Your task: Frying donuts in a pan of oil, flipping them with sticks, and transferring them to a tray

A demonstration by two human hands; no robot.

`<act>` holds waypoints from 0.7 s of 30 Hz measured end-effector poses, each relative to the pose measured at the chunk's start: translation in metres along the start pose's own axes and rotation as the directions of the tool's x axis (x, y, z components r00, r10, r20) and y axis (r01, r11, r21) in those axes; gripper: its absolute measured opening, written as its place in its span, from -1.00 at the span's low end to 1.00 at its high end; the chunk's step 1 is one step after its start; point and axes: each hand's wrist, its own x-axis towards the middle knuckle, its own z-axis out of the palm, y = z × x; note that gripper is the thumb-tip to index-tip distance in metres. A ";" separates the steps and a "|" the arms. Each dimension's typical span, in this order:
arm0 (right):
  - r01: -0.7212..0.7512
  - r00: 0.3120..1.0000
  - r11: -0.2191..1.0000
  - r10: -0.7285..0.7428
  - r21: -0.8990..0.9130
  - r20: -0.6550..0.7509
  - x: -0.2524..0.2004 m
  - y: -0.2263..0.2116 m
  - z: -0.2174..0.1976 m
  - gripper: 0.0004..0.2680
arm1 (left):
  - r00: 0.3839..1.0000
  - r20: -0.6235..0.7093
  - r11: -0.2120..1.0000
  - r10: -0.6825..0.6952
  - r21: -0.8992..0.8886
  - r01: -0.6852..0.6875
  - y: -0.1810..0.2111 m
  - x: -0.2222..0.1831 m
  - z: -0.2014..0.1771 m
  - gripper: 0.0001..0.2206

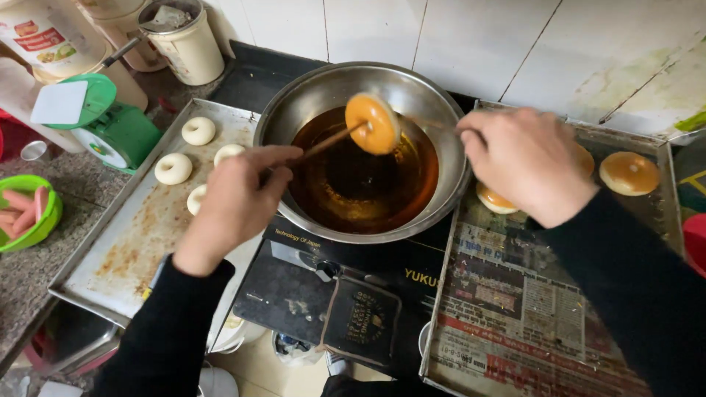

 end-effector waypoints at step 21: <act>-0.091 0.976 0.995 0.082 0.037 0.201 -0.002 -0.003 0.034 -0.73 | 0.968 0.175 0.984 -0.178 0.015 0.178 -0.026 -0.009 0.037 -0.61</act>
